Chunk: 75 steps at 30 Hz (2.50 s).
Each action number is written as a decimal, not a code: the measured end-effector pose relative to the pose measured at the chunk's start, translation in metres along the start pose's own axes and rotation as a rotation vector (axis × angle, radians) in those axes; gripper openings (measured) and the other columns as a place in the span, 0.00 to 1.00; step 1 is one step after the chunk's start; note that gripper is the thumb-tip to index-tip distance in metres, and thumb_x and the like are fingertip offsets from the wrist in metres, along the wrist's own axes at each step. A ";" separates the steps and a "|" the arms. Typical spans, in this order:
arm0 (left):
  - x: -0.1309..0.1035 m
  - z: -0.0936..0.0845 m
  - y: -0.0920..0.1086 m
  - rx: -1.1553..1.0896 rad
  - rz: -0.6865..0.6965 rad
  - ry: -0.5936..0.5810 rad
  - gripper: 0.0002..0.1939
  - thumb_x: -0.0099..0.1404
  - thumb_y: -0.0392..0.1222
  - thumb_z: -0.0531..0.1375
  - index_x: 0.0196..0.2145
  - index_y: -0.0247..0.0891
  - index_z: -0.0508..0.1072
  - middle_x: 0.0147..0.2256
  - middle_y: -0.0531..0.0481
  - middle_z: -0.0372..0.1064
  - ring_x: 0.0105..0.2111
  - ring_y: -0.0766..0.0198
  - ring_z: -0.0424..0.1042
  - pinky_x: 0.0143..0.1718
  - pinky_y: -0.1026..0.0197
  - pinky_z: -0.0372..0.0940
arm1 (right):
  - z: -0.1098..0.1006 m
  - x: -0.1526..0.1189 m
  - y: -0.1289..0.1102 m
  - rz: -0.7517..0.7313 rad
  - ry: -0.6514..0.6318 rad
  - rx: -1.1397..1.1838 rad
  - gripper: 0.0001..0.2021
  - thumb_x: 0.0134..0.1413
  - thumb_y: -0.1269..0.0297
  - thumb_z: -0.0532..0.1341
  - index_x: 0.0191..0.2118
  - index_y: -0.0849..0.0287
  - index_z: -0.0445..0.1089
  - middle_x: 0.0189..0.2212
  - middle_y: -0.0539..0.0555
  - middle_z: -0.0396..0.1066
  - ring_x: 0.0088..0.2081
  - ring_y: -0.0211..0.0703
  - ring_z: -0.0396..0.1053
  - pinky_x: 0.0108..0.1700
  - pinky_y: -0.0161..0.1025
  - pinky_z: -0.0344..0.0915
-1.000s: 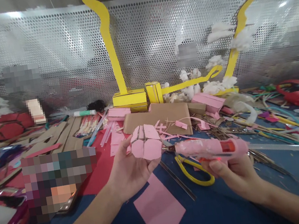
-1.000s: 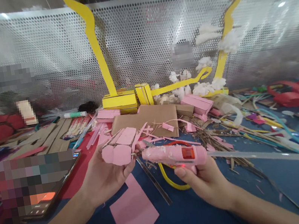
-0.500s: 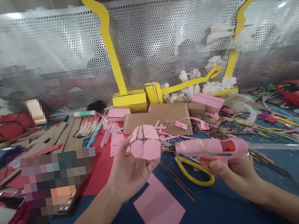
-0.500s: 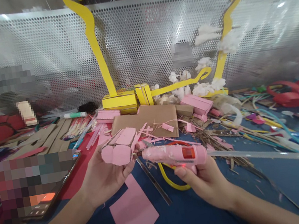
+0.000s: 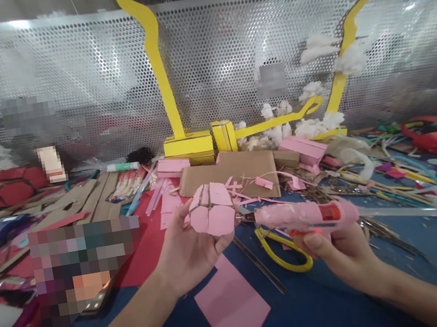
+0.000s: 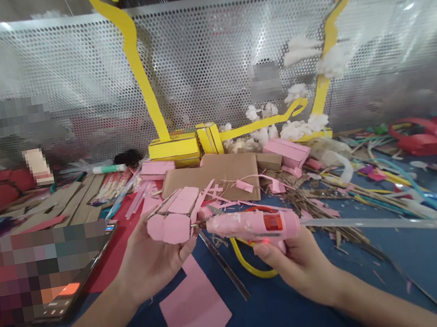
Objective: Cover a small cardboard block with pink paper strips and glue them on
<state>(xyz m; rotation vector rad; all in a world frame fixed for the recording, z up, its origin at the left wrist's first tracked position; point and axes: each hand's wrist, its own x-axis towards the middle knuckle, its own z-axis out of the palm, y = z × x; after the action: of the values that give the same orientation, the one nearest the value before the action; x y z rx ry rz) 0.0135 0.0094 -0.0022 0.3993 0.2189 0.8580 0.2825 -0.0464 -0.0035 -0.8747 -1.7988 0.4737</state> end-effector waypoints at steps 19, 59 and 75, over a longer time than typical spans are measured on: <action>-0.001 0.002 -0.002 0.016 0.037 -0.103 0.32 0.64 0.50 0.61 0.61 0.30 0.69 0.51 0.33 0.76 0.45 0.54 0.78 0.51 0.57 0.70 | 0.000 -0.007 0.006 -0.034 -0.034 0.036 0.16 0.67 0.57 0.59 0.28 0.56 0.69 0.19 0.49 0.64 0.19 0.36 0.60 0.20 0.32 0.61; 0.006 -0.005 -0.009 0.132 0.151 0.162 0.17 0.71 0.37 0.62 0.55 0.31 0.74 0.49 0.39 0.80 0.45 0.57 0.80 0.47 0.59 0.76 | 0.000 -0.001 0.003 -0.001 -0.007 0.040 0.19 0.66 0.54 0.61 0.24 0.55 0.71 0.16 0.48 0.64 0.18 0.39 0.63 0.30 0.39 0.74; 0.007 -0.009 -0.008 0.147 0.121 -0.012 0.19 0.72 0.38 0.60 0.59 0.33 0.73 0.51 0.38 0.78 0.52 0.54 0.78 0.51 0.60 0.72 | -0.001 -0.005 0.009 0.017 -0.016 0.053 0.16 0.65 0.55 0.62 0.26 0.55 0.70 0.16 0.49 0.64 0.21 0.41 0.66 0.26 0.36 0.72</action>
<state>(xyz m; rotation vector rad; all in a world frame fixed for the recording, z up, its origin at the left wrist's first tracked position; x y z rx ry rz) 0.0203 0.0121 -0.0140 0.5594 0.2501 0.9609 0.2874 -0.0444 -0.0127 -0.8520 -1.7873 0.5379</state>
